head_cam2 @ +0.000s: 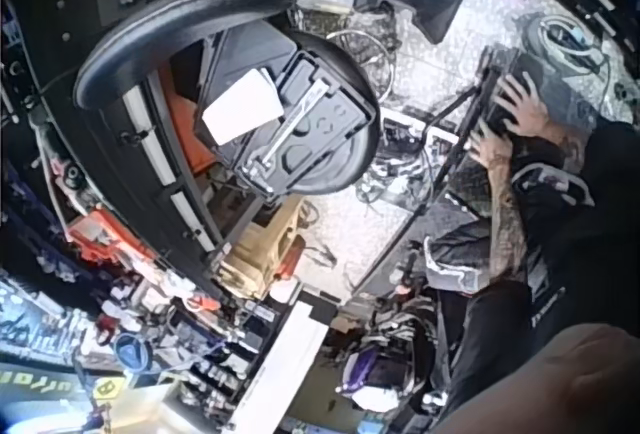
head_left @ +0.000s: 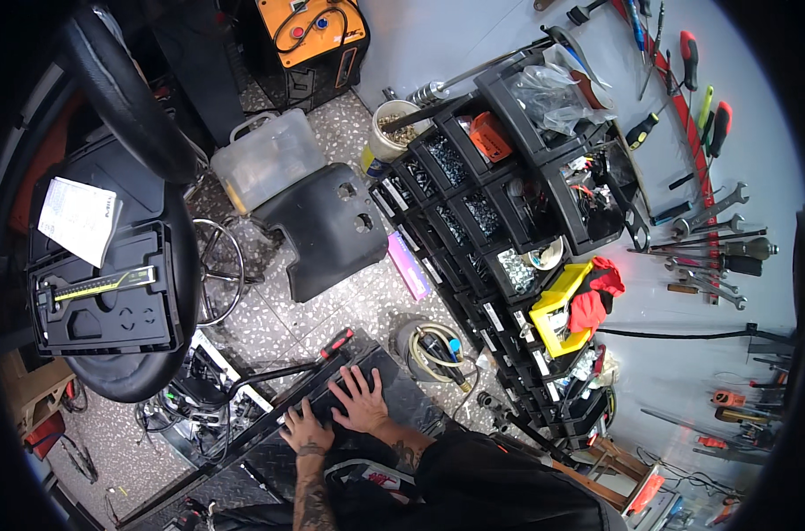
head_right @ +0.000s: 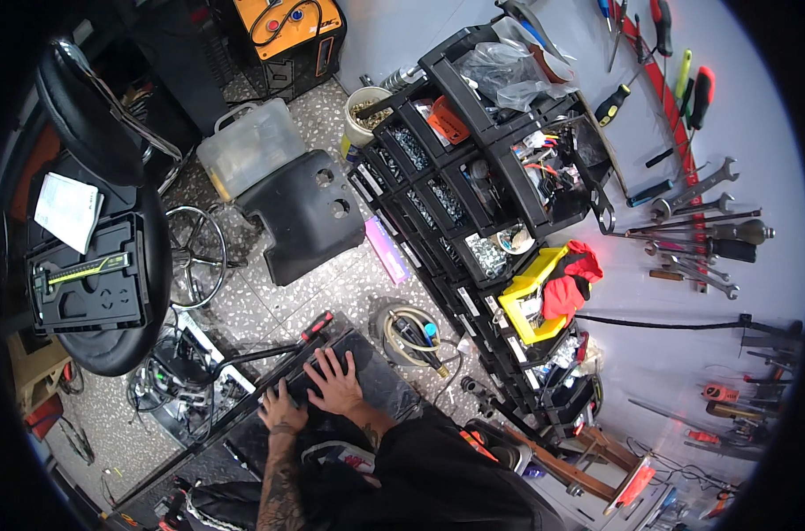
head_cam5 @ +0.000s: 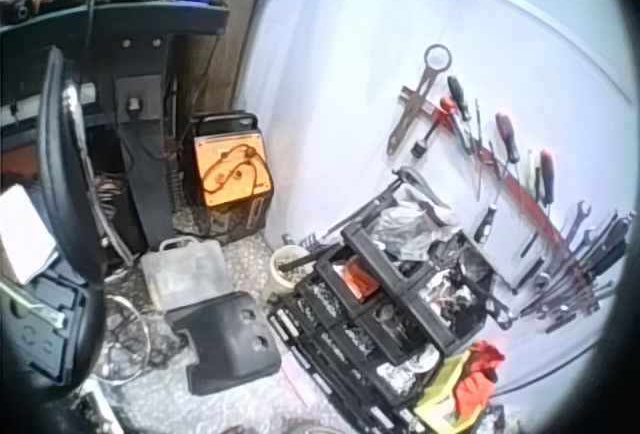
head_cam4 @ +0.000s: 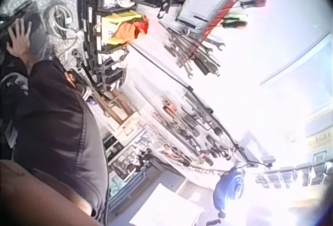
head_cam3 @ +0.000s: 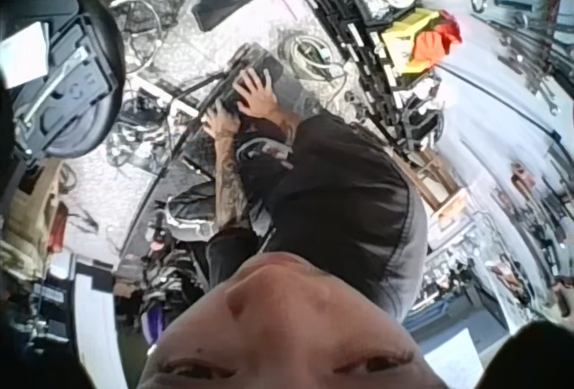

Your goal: The person assembles and secures a black plastic housing onto a motorcycle's internal electronics. They connect wiring harnesses, align the housing, and use a cordless drill to fasten screws. The person also wipes the motorcycle seat with a cloth and retrieves small parts from a tool cart.

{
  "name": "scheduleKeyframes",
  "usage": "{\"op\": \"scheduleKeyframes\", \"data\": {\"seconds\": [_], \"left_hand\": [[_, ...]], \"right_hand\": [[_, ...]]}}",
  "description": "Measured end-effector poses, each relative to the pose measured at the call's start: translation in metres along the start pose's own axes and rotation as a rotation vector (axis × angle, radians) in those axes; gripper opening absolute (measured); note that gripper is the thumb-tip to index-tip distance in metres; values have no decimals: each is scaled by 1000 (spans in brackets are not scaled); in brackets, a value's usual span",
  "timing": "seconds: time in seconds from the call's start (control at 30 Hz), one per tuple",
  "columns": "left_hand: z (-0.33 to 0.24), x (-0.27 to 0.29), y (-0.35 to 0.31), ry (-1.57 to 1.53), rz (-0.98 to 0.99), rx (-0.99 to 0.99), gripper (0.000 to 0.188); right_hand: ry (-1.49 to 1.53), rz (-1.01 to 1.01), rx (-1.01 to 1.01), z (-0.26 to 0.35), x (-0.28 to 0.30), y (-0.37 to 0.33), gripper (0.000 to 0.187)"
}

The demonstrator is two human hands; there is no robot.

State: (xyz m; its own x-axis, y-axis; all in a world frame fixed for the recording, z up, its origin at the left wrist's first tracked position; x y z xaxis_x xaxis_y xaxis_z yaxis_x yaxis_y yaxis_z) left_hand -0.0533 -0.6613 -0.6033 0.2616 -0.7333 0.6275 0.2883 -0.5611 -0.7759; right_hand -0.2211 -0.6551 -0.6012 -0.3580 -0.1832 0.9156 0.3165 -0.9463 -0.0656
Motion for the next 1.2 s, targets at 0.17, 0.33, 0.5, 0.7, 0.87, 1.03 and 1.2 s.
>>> {"op": "scheduleKeyframes", "data": {"seconds": [0.17,0.33,0.5,0.7,0.87,1.03,1.2], "left_hand": [[15,-25,-7,1,-38,32,95],[32,-34,-16,-329,130,163,103],[32,-34,-39,-236,38,223,114],[38,-81,-61,-313,78,253,129],[41,-92,-57,-465,43,208,132],[42,-94,-48,-554,16,239,123],[44,-100,-40,-653,6,271,118]], "right_hand": [[41,30,3,1,-5,-2,76],[53,20,-23,-1,-3,-2,77],[72,-74,-9,0,4,-1,75],[57,-53,-13,0,-1,-2,73],[57,0,-25,-1,-5,-2,74],[32,90,-51,-1,-8,0,75],[20,170,-73,-1,-10,0,76]]}}
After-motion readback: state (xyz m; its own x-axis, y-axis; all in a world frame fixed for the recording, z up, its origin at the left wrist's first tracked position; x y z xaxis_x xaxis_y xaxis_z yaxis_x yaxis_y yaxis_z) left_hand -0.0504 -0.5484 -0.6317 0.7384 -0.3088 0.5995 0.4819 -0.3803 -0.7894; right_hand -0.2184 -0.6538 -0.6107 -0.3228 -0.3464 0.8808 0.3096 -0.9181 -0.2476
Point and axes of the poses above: each hand's wrist, its own y-axis towards the middle knuckle, its own x-axis out of the back of the hand, z = x × y, the point moved 10 cm from there along y, towards the middle knuckle, and after that the axes turned 10 degrees about x, right-handed, at the moved point
